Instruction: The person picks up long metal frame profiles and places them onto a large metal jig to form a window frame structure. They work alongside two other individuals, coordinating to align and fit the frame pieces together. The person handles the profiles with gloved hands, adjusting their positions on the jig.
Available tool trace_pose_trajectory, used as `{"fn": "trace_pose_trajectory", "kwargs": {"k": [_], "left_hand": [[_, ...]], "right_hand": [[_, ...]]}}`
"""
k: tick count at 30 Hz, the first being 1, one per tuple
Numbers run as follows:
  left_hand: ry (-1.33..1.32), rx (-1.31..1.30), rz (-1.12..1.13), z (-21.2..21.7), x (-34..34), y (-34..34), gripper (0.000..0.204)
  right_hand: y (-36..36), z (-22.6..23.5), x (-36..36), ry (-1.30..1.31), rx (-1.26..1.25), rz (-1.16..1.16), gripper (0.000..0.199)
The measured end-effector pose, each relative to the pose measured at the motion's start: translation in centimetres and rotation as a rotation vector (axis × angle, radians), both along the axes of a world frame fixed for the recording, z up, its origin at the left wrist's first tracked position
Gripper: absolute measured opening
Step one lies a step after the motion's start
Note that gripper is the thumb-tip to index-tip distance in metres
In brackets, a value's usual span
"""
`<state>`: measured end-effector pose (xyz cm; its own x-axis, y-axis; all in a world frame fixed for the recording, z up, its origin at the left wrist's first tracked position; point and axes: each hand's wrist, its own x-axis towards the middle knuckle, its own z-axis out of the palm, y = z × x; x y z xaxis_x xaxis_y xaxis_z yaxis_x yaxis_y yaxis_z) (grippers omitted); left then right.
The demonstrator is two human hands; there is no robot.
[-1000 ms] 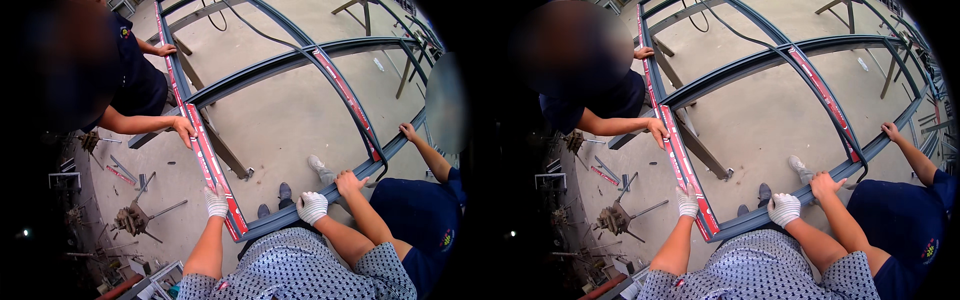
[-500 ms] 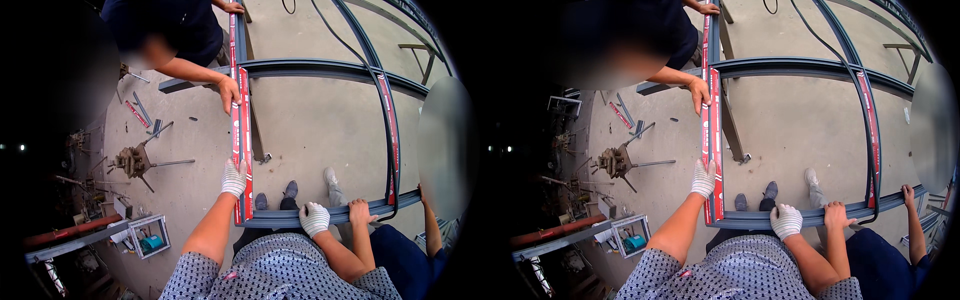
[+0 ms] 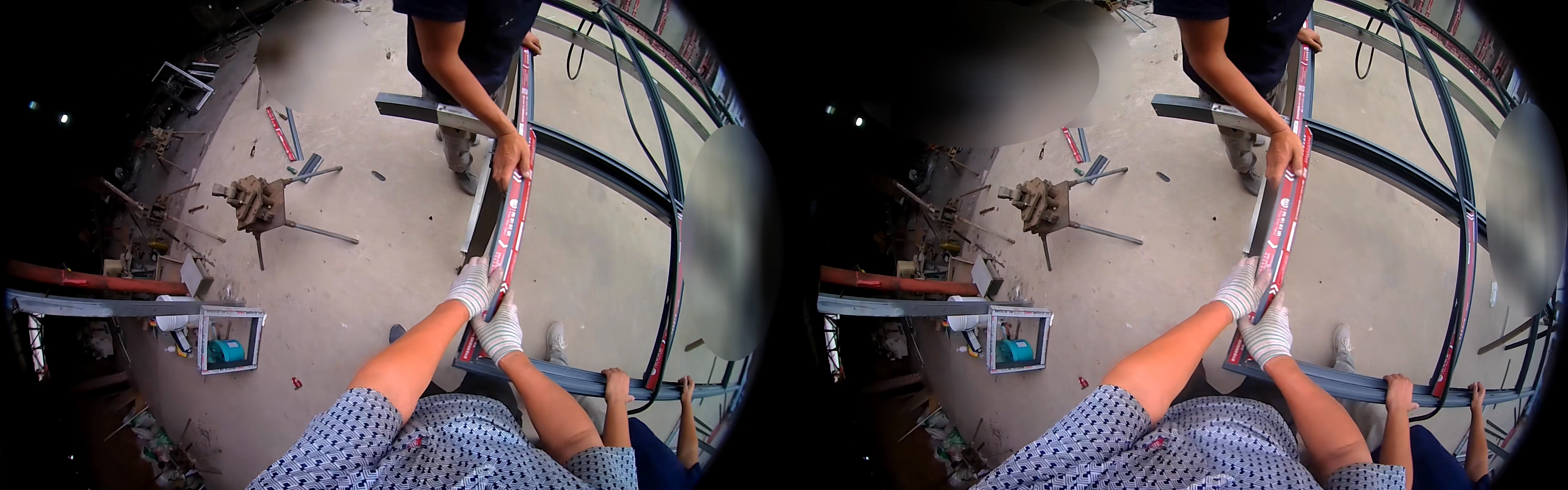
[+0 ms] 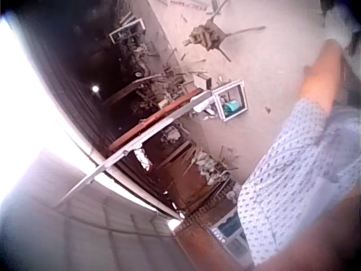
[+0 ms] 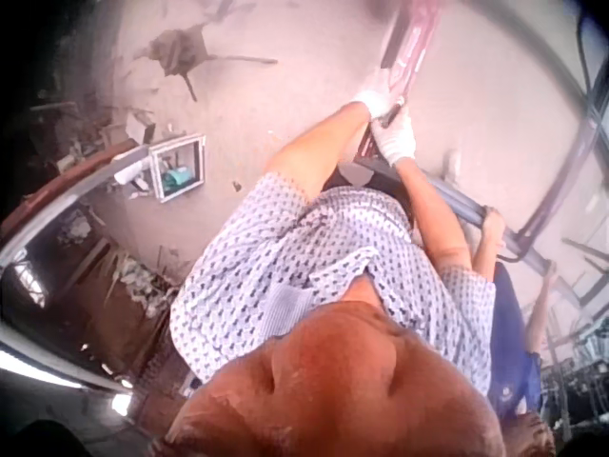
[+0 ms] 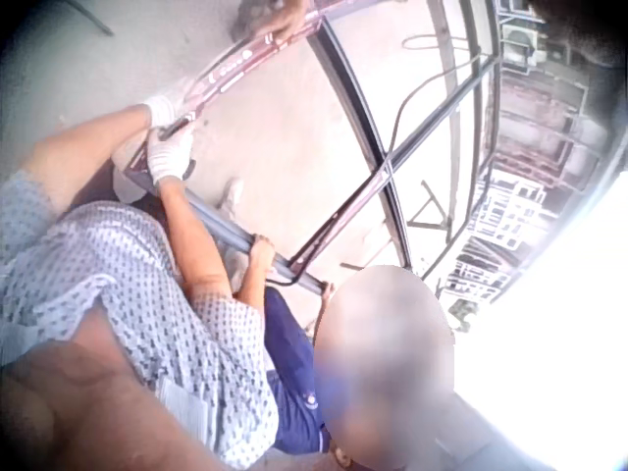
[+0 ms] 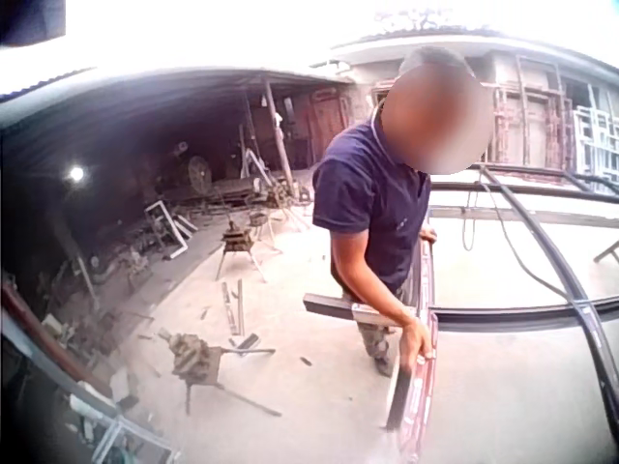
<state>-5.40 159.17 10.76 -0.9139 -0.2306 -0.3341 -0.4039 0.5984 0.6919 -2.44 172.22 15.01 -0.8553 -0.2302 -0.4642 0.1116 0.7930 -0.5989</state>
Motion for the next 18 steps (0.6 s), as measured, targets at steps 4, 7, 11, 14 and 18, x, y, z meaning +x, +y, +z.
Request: {"fn": "trace_pose_trajectory", "kwargs": {"k": [4, 7, 11, 14, 18], "left_hand": [[0.118, 0.143, 0.006, -5.9, 8.2, -6.7, 0.058], [-0.241, 0.241, 0.182, -10.3, 19.6, -16.5, 0.074], [-0.681, 0.028, 0.501, -13.5, 37.5, -30.4, 0.060], [-0.628, 0.144, 0.973, -12.8, 46.7, -36.7, 0.039], [-0.737, 0.471, 1.251, -13.7, 50.5, -42.4, 0.025]], "right_hand": [[-2.7, -1.5, 1.5, 0.143, 0.189, -0.174, 0.098], [-3.9, -2.5, 1.4, 0.119, 0.319, -0.235, 0.095], [-3.8, -2.1, 1.7, 0.123, 0.368, -0.288, 0.090], [-4.5, -0.9, 1.9, 0.090, 0.379, -0.352, 0.086], [-5.9, -2.0, 1.4, 0.110, 0.456, -0.377, 0.080]]}}
